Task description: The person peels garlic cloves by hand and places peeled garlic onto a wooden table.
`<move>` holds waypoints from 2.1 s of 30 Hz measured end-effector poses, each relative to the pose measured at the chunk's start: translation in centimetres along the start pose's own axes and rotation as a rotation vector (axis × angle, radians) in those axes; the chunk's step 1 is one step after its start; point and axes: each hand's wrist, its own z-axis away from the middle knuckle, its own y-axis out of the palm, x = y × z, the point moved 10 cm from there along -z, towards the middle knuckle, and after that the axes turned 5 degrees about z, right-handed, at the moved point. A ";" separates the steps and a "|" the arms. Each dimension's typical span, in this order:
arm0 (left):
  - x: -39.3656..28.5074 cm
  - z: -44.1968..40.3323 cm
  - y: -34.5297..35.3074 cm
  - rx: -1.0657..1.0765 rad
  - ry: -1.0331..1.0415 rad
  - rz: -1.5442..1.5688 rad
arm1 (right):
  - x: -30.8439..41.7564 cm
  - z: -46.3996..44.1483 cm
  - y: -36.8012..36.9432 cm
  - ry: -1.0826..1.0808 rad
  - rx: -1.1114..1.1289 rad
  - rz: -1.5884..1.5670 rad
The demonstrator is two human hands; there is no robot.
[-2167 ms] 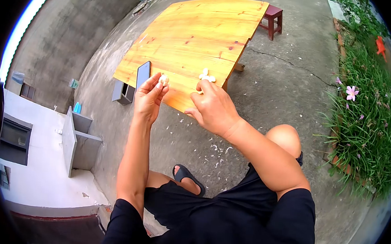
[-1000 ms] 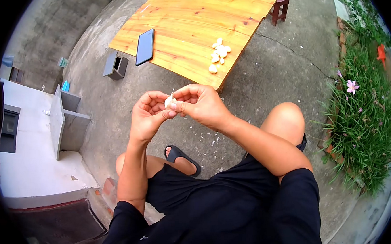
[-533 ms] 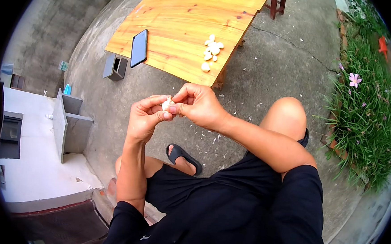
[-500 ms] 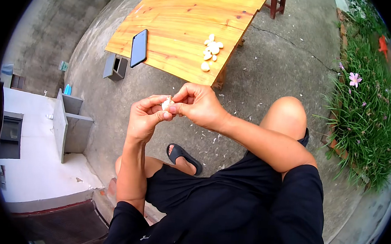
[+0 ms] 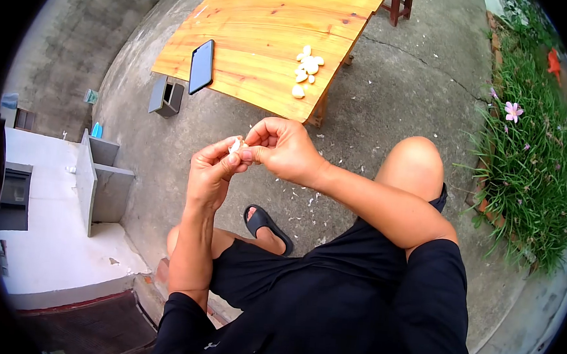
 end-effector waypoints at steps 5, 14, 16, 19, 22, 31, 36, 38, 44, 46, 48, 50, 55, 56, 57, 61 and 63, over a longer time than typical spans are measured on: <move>1.0 0.1 -0.3 -0.036 -0.070 0.036 | -0.6 0.4 -0.4 -0.021 -0.074 0.050; 3.0 0.2 -1.0 -0.079 -0.134 0.226 | -0.9 0.5 -0.2 0.010 -0.075 0.047; 2.8 0.1 -0.7 -0.090 -0.101 0.249 | -0.4 0.3 -0.1 -0.018 -0.070 0.132; 1.9 0.2 -0.2 -0.058 -0.043 0.162 | 0.1 0.3 0.1 -0.039 -0.039 0.180; 1.9 0.3 0.1 -0.089 -0.079 0.156 | 1.9 0.4 0.2 -0.111 -0.028 0.414; 4.0 0.1 -1.0 -0.134 -0.123 0.312 | 3.7 1.1 0.5 -0.234 -0.116 0.708; 3.7 0.4 -0.1 -0.190 -0.160 0.410 | 4.4 1.3 1.3 -0.399 -0.107 0.810; 3.8 0.4 -0.2 -0.198 -0.160 0.436 | 4.2 1.3 1.3 -0.360 -0.126 0.752; 5.2 0.0 -1.6 -0.143 -0.141 0.516 | 1.0 0.4 -0.2 -0.078 -0.111 0.476; 5.0 0.0 -1.2 -0.118 -0.149 0.515 | 1.4 0.5 0.1 -0.070 -0.094 0.531; 4.9 0.0 -1.2 -0.127 -0.147 0.497 | 1.4 0.5 0.0 -0.071 -0.111 0.534; 4.8 0.1 -1.0 -0.147 -0.146 0.467 | 1.0 0.4 -0.5 -0.083 -0.163 0.485; 5.1 0.2 -0.9 -0.147 -0.146 0.341 | 3.2 0.6 0.6 -0.308 -0.064 0.832; 5.1 0.2 -0.9 -0.154 -0.146 0.329 | 3.8 0.8 1.4 -0.382 -0.012 0.954; 5.0 0.3 -0.8 -0.161 -0.147 0.317 | 3.9 0.7 1.4 -0.375 -0.004 0.954; 5.3 0.1 -0.7 -0.163 -0.168 0.318 | 2.7 0.5 0.2 -0.248 -0.062 0.845; 5.2 0.1 -0.6 -0.161 -0.188 0.337 | 1.5 0.2 -0.7 -0.118 -0.106 0.703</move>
